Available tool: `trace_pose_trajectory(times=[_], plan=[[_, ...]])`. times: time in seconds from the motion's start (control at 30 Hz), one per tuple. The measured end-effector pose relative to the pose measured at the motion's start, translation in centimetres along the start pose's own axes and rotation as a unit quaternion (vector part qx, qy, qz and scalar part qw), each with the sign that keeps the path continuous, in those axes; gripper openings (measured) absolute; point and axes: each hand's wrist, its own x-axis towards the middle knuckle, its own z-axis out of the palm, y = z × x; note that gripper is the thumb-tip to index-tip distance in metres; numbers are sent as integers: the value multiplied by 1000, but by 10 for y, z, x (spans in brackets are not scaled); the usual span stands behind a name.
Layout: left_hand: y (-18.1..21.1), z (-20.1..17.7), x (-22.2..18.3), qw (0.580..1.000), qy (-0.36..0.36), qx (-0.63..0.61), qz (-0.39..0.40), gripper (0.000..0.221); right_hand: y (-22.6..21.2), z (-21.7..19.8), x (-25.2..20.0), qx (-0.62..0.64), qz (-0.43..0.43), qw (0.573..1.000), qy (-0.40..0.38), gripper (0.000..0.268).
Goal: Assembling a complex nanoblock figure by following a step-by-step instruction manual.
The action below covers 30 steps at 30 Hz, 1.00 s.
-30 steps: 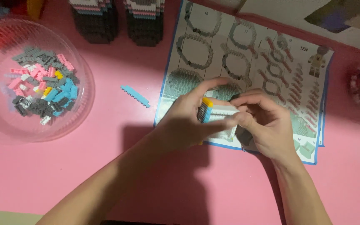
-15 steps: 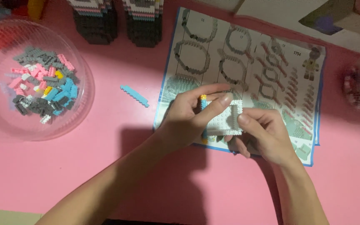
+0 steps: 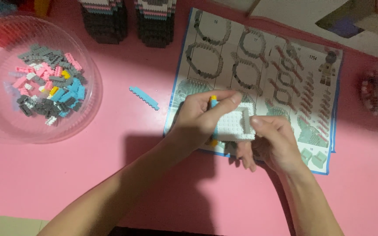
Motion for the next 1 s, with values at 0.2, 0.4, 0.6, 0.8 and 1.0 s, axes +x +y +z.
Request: trace_pose_trajectory(times=[0.2,0.4,0.6,0.8,1.0], plan=[[6,0,1,998,46,-31,24,34,21,-15,-8,27,5,1000,-1,47],[2,-2,1,994,54,34,84,35,27,-5,-9,15,-21,999,31,40],[10,4,-3,991,75,71,89,40,28,-1,-6,14,-37,997,73,35],[8,1,0,993,85,48,73,33,20,8,-4,-44,-15,995,87,36],[15,5,-6,996,65,-44,-44,36,27,-4,-6,-8,-65,998,-5,54]])
